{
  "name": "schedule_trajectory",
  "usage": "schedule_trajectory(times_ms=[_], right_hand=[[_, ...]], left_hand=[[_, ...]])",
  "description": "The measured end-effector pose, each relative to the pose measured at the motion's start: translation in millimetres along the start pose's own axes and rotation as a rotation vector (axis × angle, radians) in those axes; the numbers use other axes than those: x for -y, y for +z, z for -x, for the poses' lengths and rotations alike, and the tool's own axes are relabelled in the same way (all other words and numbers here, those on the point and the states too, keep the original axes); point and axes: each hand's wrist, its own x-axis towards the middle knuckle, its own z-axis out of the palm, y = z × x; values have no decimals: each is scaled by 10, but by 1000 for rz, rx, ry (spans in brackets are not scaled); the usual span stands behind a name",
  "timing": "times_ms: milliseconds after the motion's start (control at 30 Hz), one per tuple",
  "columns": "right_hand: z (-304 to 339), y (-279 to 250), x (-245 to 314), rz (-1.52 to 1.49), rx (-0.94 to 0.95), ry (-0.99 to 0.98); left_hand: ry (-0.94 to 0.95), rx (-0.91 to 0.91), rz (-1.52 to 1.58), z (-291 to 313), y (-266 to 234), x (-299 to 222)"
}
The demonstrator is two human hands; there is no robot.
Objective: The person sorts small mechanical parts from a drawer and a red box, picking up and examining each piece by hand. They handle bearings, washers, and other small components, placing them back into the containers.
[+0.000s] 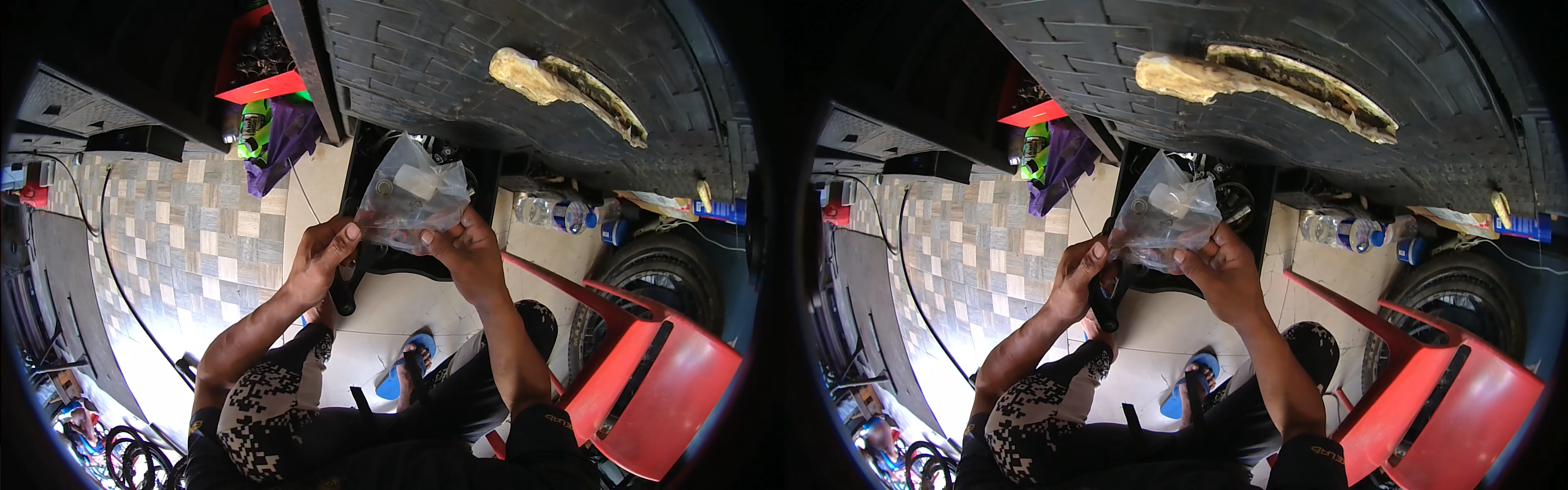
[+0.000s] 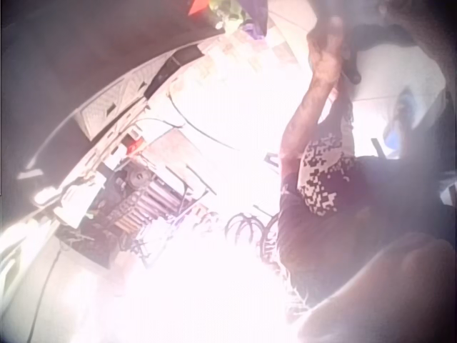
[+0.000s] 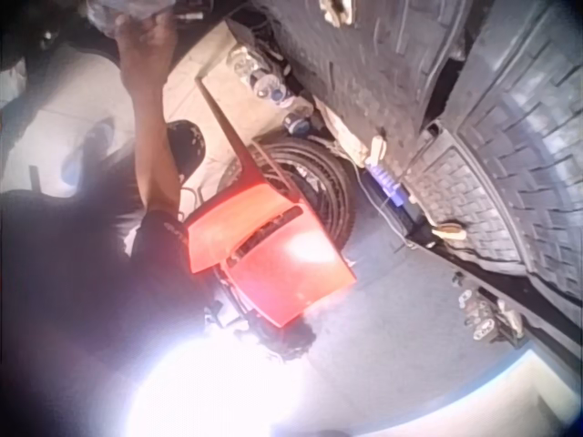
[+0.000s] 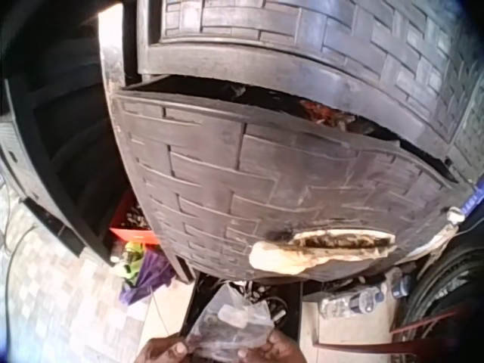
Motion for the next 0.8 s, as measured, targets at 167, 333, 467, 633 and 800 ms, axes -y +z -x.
schedule_trajectory(times_ms=[167, 333, 467, 633, 800], right_hand=[[-18, -68, -124, 90, 56, -34], [-44, -61, -159, 74, 61, -64], [-23, -21, -45, 74, 112, -43], [-19, 43, 16, 247, 7, 115], [-21, 78, -19, 287, -34, 149]], left_hand=[[-20, -75, -115, -50, 68, -14], [29, -104, -83, -60, 75, 39], [106, -110, -156, -59, 48, 97], [123, -91, -203, -65, 28, 189], [158, -78, -138, -63, 22, 267]])
